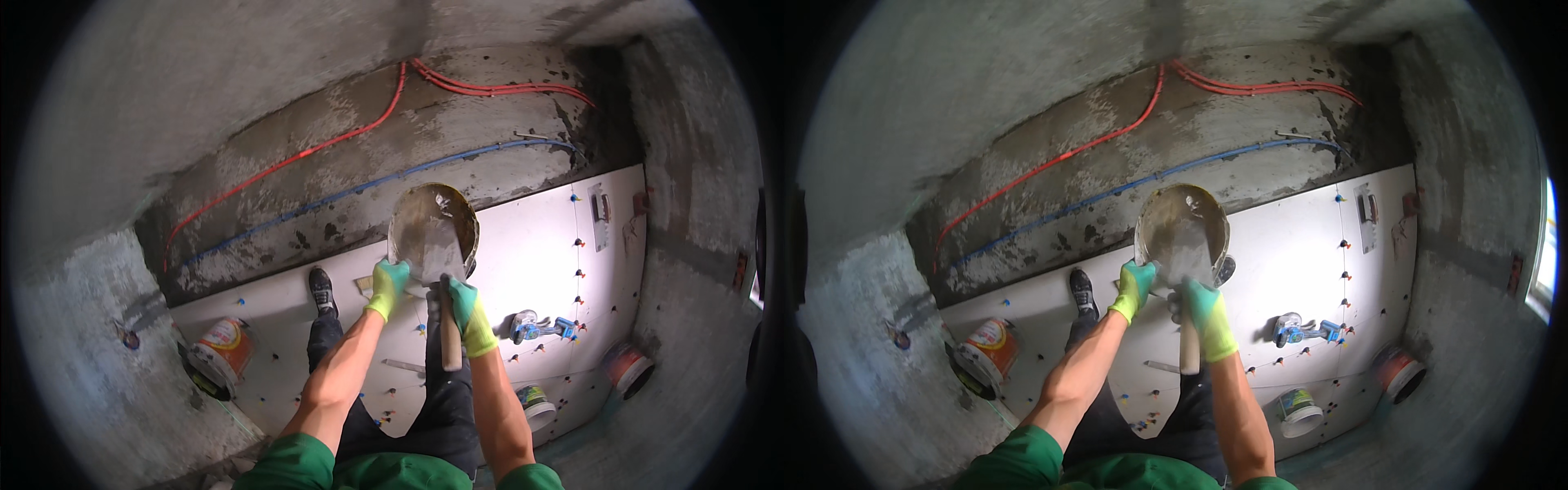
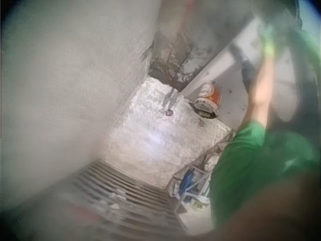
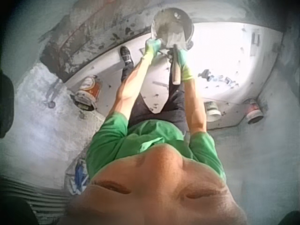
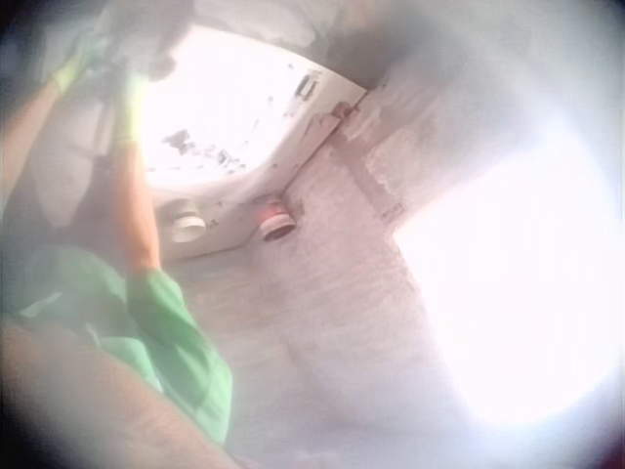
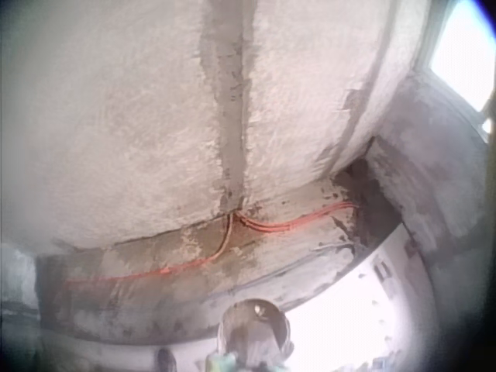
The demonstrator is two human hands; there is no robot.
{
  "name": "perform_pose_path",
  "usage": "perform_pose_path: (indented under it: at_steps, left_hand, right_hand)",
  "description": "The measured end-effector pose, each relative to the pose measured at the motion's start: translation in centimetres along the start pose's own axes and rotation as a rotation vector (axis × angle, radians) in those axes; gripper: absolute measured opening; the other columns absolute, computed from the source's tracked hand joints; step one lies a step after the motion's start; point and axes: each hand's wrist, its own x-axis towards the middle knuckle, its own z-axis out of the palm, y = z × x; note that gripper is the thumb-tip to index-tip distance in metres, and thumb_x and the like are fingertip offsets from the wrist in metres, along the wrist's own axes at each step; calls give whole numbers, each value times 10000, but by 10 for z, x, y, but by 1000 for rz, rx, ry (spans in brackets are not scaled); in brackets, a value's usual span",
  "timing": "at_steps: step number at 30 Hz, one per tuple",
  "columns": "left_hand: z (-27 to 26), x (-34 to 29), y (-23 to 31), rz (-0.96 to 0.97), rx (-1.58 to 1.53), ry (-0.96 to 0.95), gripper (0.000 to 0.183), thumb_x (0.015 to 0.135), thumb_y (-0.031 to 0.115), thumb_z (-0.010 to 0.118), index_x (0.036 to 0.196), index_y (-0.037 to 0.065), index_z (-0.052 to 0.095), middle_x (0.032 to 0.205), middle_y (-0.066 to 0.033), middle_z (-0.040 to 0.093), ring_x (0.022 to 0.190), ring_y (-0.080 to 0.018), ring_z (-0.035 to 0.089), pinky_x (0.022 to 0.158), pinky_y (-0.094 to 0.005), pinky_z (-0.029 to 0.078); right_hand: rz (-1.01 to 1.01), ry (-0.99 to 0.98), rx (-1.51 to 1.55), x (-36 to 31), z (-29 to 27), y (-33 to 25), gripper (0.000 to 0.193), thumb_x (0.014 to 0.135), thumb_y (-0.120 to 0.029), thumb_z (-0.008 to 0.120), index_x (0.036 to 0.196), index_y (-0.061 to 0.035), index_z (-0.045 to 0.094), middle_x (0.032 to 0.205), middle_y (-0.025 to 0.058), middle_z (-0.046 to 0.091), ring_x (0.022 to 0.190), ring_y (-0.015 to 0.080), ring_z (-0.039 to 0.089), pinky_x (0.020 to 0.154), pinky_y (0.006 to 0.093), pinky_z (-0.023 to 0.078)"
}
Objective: The person scoops cement from a bucket using a trowel and applies it to a wall section. They move between rooms, carry buckets, and use a notched trowel to spread the cement evenly along the wall.
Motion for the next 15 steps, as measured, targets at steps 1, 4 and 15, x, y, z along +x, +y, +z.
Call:
perform_pose_path:
  at_steps: [1,4,15]
  left_hand:
    - [6,-1,8,5,-45,-16,185,797,104,627,932,-17,665,771,-31,631,639,-118,523,586,-301,440]
    - [31,-8,29,-48,-94,-60,191,797,103,634,934,-27,664,758,-20,617,634,-121,517,579,-307,434]
    - [134,-26,76,-13,-21,-188,150,798,121,647,782,-28,653,690,-23,592,594,-120,506,526,-321,410]
  right_hand:
    - [8,59,10,-8,-4,-6,357,948,-292,482,1052,29,598,808,129,634,568,175,579,471,290,464]
    - [-126,136,93,-53,-23,-18,371,941,-283,501,1073,56,579,808,139,639,575,178,592,489,300,490]
    - [-86,109,198,-16,-110,-78,391,951,-318,494,958,51,623,717,139,642,526,200,586,487,294,482]
